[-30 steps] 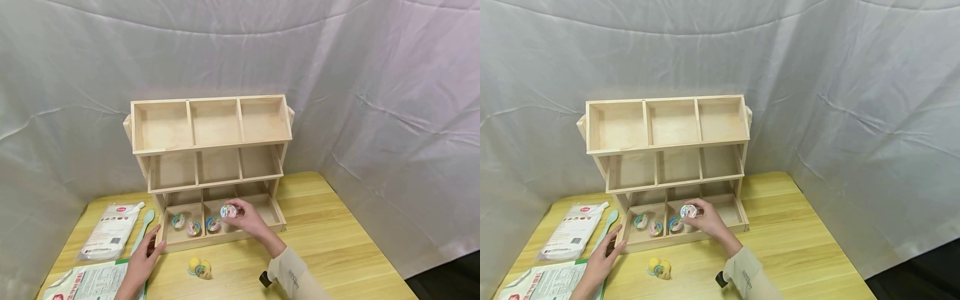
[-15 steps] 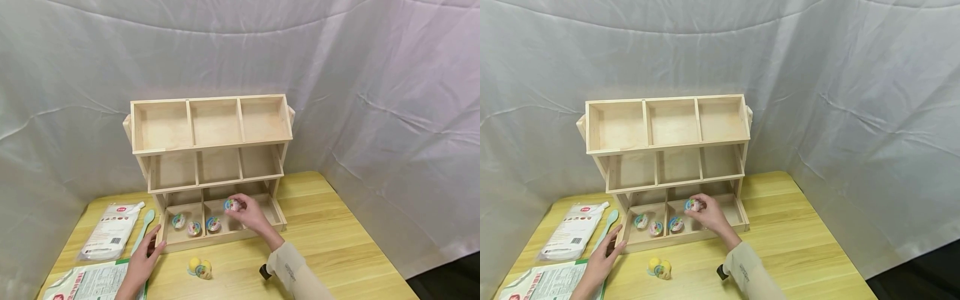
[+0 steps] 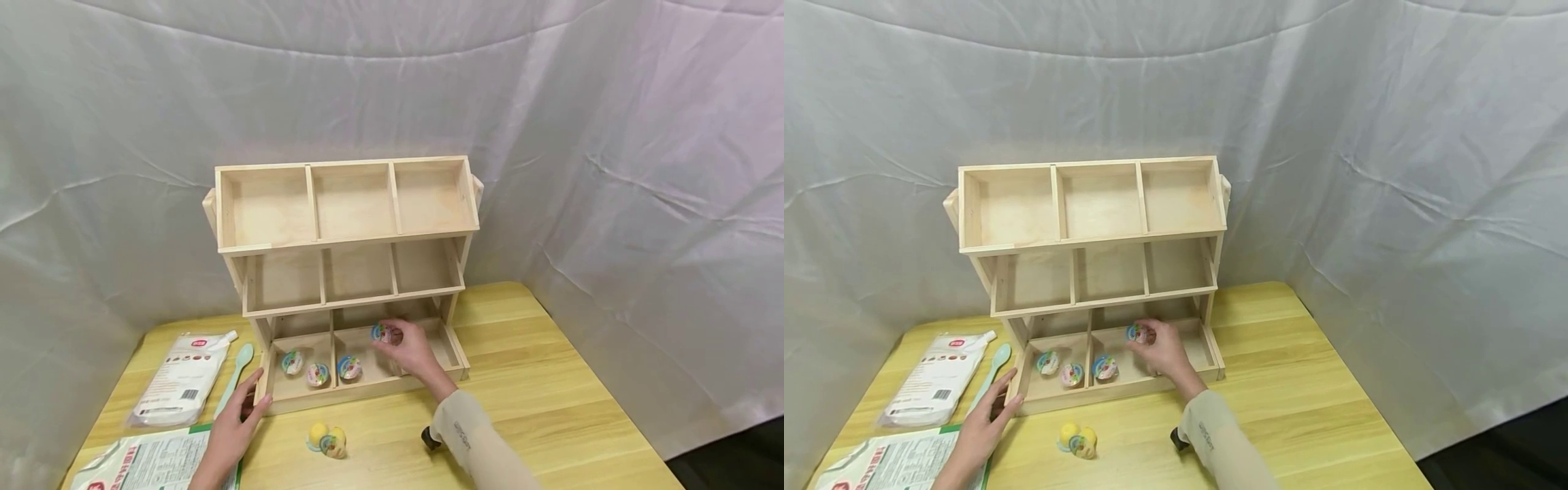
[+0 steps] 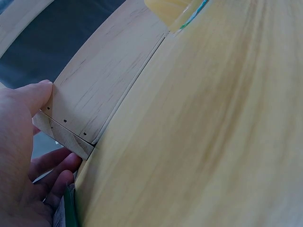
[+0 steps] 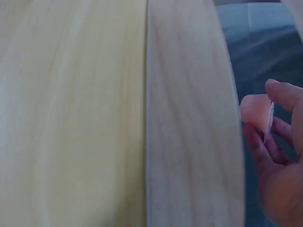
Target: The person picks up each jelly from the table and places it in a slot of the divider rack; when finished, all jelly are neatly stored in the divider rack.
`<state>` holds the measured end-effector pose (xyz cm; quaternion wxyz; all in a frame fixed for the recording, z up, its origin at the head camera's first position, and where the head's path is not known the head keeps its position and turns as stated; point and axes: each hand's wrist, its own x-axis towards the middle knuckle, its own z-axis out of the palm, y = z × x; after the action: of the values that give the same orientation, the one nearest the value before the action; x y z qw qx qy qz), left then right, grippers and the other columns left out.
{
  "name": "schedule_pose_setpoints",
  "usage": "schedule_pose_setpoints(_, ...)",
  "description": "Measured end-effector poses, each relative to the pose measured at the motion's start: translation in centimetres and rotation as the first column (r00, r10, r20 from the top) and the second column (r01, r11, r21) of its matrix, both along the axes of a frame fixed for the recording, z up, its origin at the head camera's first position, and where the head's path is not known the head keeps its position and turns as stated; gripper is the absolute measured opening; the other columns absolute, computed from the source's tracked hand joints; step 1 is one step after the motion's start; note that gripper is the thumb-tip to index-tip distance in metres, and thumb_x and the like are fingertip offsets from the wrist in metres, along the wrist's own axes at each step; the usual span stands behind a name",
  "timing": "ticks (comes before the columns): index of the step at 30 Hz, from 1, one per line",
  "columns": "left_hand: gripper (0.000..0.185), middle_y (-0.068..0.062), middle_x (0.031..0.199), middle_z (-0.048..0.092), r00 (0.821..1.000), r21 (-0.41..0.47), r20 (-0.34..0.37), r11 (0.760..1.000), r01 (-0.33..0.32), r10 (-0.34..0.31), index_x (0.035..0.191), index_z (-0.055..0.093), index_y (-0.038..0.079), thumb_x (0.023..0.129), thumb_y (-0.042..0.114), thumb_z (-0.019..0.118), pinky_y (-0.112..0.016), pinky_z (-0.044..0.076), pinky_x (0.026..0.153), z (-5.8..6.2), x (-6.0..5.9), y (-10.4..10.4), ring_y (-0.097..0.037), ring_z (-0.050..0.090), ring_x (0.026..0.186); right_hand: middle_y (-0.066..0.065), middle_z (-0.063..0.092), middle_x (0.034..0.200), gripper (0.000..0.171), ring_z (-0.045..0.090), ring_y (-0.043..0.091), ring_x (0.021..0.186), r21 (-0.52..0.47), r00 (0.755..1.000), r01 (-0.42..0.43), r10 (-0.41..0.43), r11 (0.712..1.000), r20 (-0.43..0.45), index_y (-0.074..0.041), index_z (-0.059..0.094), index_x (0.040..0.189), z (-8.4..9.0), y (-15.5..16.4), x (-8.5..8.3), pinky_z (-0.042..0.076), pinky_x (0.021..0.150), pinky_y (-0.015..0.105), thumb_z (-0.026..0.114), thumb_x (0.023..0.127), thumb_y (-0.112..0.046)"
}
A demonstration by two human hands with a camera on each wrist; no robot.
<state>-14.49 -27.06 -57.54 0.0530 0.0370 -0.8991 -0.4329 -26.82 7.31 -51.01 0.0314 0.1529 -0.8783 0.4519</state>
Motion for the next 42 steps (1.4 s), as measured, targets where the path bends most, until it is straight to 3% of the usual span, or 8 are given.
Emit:
schedule_pose_setpoints(4, 0.056, -0.006, 0.121, 0.057, 1.0, 0.001, -0.005, 1.0, -0.006, 0.006, 0.148, 0.03, 0.038, 0.097, 0.05, 0.049, -0.026, 0.048, 0.07, 0.0, 0.0, 0.0, -0.012, 0.058, 0.091, 0.003, 0.062, 0.101, 0.049, 0.059, 0.015, 0.084, 0.053, 0.999, 0.001, 0.002, 0.999, -0.041, -0.011, 0.063, 0.124, -0.9, -0.1, -0.5, 0.052, 0.07, 0.023, 0.077, 0.082, -0.031)
schedule_pose_setpoints(11, 0.056, -0.005, 0.122, 0.057, 1.0, 0.01, 0.003, 1.0, -0.006, 0.006, 0.148, 0.029, 0.039, 0.097, 0.051, 0.049, -0.026, 0.049, 0.071, -0.1, -0.1, 0.0, -0.013, 0.059, 0.091, 0.001, 0.065, 0.108, 0.043, 0.059, 0.018, 0.097, 0.181, 0.987, 0.01, 0.019, 0.983, -0.159, -0.013, 0.069, 0.113, -1.8, -0.5, -1.4, 0.05, 0.083, 0.032, 0.081, 0.077, -0.033)
schedule_pose_setpoints(22, 0.057, -0.006, 0.122, 0.057, 1.0, 0.022, -0.007, 1.0, -0.001, 0.002, 0.149, 0.03, 0.037, 0.097, 0.049, 0.05, -0.026, 0.048, 0.07, -0.2, -0.1, 0.1, -0.013, 0.059, 0.091, -0.002, 0.07, 0.102, 0.038, 0.059, 0.023, 0.104, 0.26, 0.957, 0.029, 0.047, 0.965, -0.285, -0.017, 0.073, 0.105, -2.9, -0.8, -1.9, 0.04, 0.098, 0.045, 0.085, 0.072, -0.033)
schedule_pose_setpoints(42, 0.057, -0.007, 0.124, 0.056, 1.0, 0.013, -0.003, 1.0, -0.003, 0.003, 0.149, 0.03, 0.036, 0.097, 0.051, 0.048, -0.026, 0.048, 0.07, 0.2, 0.0, 0.1, -0.013, 0.058, 0.092, -0.002, 0.07, 0.099, 0.037, 0.056, 0.025, 0.105, 0.354, 0.926, 0.037, 0.101, 0.934, -0.363, -0.019, 0.074, 0.101, -3.3, -0.9, -2.0, 0.04, 0.094, 0.048, 0.087, 0.069, -0.033)
